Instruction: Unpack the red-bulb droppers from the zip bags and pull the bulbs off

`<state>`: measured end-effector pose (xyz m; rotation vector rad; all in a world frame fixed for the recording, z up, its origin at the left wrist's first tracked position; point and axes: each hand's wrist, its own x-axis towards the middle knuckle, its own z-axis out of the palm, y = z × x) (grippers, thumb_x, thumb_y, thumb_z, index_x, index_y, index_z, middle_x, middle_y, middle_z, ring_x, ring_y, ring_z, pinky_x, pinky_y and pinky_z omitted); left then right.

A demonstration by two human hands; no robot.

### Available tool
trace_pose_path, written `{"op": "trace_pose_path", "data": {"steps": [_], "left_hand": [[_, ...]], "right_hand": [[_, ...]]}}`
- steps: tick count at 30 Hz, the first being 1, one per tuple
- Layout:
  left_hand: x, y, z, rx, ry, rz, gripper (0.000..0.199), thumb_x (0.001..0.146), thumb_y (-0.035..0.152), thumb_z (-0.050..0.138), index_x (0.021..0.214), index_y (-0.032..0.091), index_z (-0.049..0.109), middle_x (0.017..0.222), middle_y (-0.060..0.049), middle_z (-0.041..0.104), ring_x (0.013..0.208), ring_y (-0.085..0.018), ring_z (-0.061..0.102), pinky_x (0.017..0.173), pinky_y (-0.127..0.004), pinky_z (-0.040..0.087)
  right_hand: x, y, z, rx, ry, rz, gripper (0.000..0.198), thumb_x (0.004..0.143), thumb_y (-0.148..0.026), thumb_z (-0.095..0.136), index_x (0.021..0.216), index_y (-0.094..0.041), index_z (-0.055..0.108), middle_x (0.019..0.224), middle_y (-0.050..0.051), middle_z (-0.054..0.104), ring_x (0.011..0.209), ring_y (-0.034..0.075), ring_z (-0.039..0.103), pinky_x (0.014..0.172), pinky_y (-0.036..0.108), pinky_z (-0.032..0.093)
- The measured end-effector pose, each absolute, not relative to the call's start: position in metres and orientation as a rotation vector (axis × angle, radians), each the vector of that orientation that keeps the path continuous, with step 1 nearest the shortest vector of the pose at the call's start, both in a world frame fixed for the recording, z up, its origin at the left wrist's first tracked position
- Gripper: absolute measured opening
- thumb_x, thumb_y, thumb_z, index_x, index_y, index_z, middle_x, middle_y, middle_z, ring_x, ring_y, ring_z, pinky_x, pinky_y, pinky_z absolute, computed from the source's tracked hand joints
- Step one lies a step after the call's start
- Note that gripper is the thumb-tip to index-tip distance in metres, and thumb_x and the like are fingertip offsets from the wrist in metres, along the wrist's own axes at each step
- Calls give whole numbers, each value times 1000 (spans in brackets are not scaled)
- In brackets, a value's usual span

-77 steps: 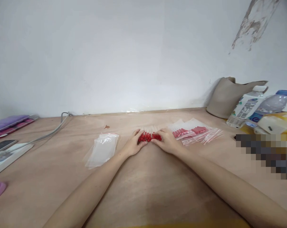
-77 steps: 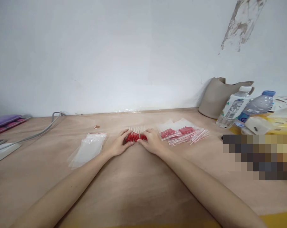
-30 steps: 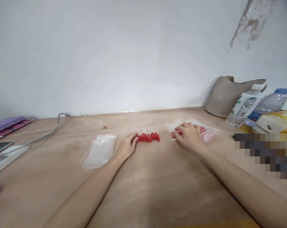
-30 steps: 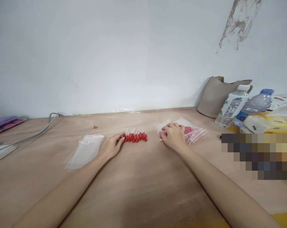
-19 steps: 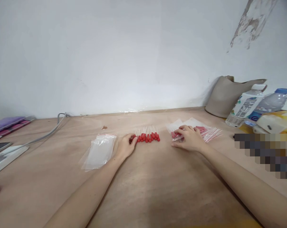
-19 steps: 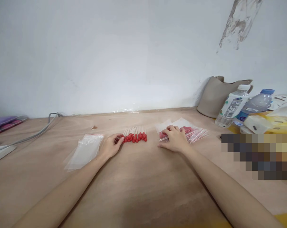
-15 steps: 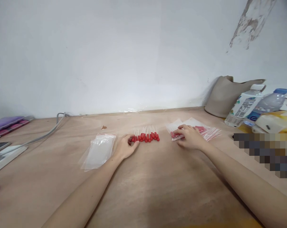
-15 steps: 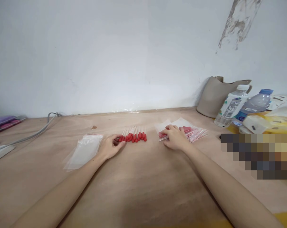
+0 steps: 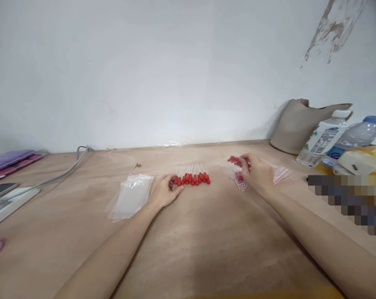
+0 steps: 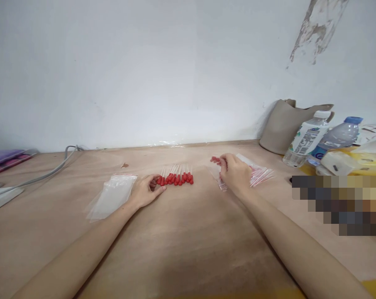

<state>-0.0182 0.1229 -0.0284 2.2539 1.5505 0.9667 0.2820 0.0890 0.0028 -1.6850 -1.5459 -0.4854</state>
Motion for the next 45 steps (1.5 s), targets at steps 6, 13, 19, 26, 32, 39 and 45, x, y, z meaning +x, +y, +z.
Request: {"op": "trace_pose_path", "data": {"steps": [6, 13, 19, 26, 32, 39, 45], "left_hand": [[-20, 120, -31, 2219, 1607, 1099, 38, 72, 28, 56, 108, 19, 52, 103, -6, 57, 81, -18, 57, 73, -32, 49], [-28, 93, -23, 2255, 1498, 1288, 20, 84, 29, 42, 96, 19, 55, 96, -5, 57, 91, -18, 53, 79, -31, 45], [-25, 68, -5, 2432, 1222, 1101, 15, 84, 26, 47, 92, 21, 59, 97, -3, 58, 96, -17, 52, 86, -32, 41], [-15, 51, -5, 2482, 854, 754, 23, 84, 22, 47, 104, 23, 58, 110, -5, 54, 99, -16, 53, 87, -30, 43], [-13, 52, -8, 2526, 794, 704, 28, 85, 17, 42, 109, 23, 56, 112, -7, 52, 102, -17, 51, 90, -31, 42], [-11, 58, -12, 2601, 744, 730, 19, 83, 14, 45, 92, 18, 62, 106, -6, 56, 95, -16, 55, 84, -30, 45], [-12, 61, -20, 2605, 712, 816, 16, 84, 16, 48, 89, 19, 63, 97, -3, 61, 88, -13, 57, 80, -26, 45]], "right_hand": [[277, 77, 36, -1464, -1453, -217, 19, 80, -34, 46, 81, -19, 58, 77, 5, 64, 66, 17, 58, 59, 28, 40], [223, 69, 4, -1221, -1257, 955, 31, 62, -45, 66, 71, -18, 54, 57, -1, 57, 45, 10, 48, 42, 23, 38], [172, 49, -24, -1150, -1022, 1580, 24, 63, -36, 69, 70, -18, 55, 60, -1, 62, 48, 11, 55, 49, 26, 47], [181, 42, -15, -890, -1379, 1858, 44, 63, -27, 70, 104, -16, 58, 90, 5, 68, 84, 17, 64, 84, 36, 46], [190, 43, -32, -858, -1522, 1714, 52, 61, -21, 71, 107, -16, 50, 92, 6, 65, 86, 17, 63, 81, 36, 47], [184, 32, -43, -792, -1984, 753, 11, 76, -18, 56, 87, -19, 54, 74, 1, 61, 66, 11, 57, 60, 24, 46], [190, 40, -41, -527, -2214, -48, 11, 77, -12, 51, 71, -19, 57, 71, 1, 60, 66, 11, 50, 63, 25, 38]]}}
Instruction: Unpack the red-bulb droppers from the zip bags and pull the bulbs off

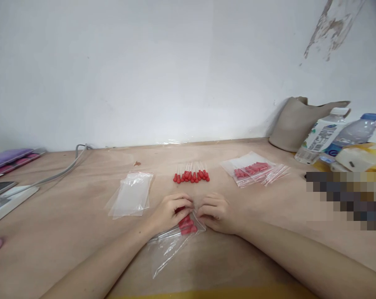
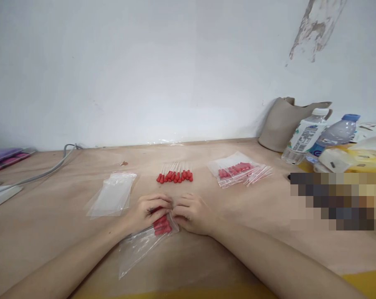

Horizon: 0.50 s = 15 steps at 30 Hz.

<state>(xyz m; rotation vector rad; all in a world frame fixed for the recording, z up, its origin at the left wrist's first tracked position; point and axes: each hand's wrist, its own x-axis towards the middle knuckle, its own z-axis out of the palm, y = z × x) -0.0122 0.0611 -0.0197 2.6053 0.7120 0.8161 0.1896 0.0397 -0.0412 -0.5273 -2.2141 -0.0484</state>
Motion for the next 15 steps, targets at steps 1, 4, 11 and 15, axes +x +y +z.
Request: {"op": "trace_pose_path", "data": {"steps": [1, 4, 11, 15], "left_hand": [[-12, 61, -19, 2621, 693, 821, 16, 84, 16, 47, 87, 19, 63, 94, -3, 62, 88, -13, 57, 80, -26, 45], [-11, 60, -17, 2661, 651, 775, 17, 86, 16, 44, 85, 17, 61, 91, -4, 62, 88, -13, 56, 80, -26, 44], [-9, 58, -9, 2655, 705, 598, 15, 88, 19, 40, 86, 17, 55, 90, -4, 60, 86, -15, 55, 80, -28, 43], [-9, 60, -9, 2702, 658, 562, 17, 89, 17, 37, 85, 17, 54, 90, -5, 57, 89, -15, 52, 79, -27, 42]], "right_hand": [[190, 41, -41, -528, -2220, -90, 11, 77, -12, 52, 70, -19, 57, 70, 0, 60, 66, 11, 49, 62, 25, 37], [191, 44, -43, -557, -2232, -133, 11, 75, -12, 53, 67, -19, 56, 66, -1, 58, 65, 11, 48, 61, 25, 35], [190, 46, -44, -621, -2209, -37, 5, 75, -18, 59, 70, -19, 56, 69, -1, 60, 67, 12, 47, 64, 25, 36], [189, 47, -45, -584, -2214, -11, 5, 76, -15, 57, 73, -19, 58, 71, 0, 60, 67, 12, 47, 64, 25, 37]]}}
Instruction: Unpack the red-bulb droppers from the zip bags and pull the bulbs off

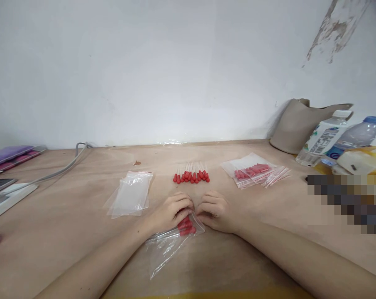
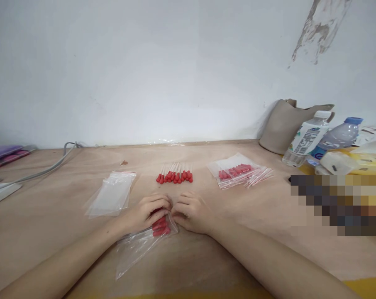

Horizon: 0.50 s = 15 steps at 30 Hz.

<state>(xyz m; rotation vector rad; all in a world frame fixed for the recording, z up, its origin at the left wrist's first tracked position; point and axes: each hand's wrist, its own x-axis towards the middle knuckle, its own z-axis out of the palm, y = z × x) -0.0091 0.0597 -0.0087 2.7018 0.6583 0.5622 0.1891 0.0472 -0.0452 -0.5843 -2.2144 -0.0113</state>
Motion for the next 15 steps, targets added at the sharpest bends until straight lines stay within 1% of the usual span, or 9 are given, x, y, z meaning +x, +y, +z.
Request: {"op": "trace_pose_path", "data": {"steps": [7, 11, 15], "left_hand": [[-10, 60, -12, 2768, 654, 550, 20, 89, 15, 33, 82, 16, 52, 88, -5, 54, 85, -15, 49, 75, -27, 41], [-9, 58, -11, 2758, 693, 563, 19, 88, 12, 31, 79, 17, 47, 81, -4, 53, 78, -15, 47, 70, -27, 40], [-11, 58, -10, 2751, 700, 544, 19, 87, 9, 30, 80, 17, 45, 81, -3, 52, 77, -14, 47, 70, -26, 40]], "right_hand": [[188, 46, -44, -602, -2208, -60, 9, 76, -14, 54, 69, -18, 58, 65, 1, 56, 65, 12, 45, 62, 25, 37], [189, 47, -42, -576, -2241, -60, 8, 77, -16, 55, 71, -19, 59, 69, 1, 57, 67, 12, 45, 63, 25, 36], [190, 49, -41, -508, -2277, -153, 9, 80, -17, 53, 77, -20, 61, 72, 1, 59, 69, 12, 45, 64, 26, 35]]}}
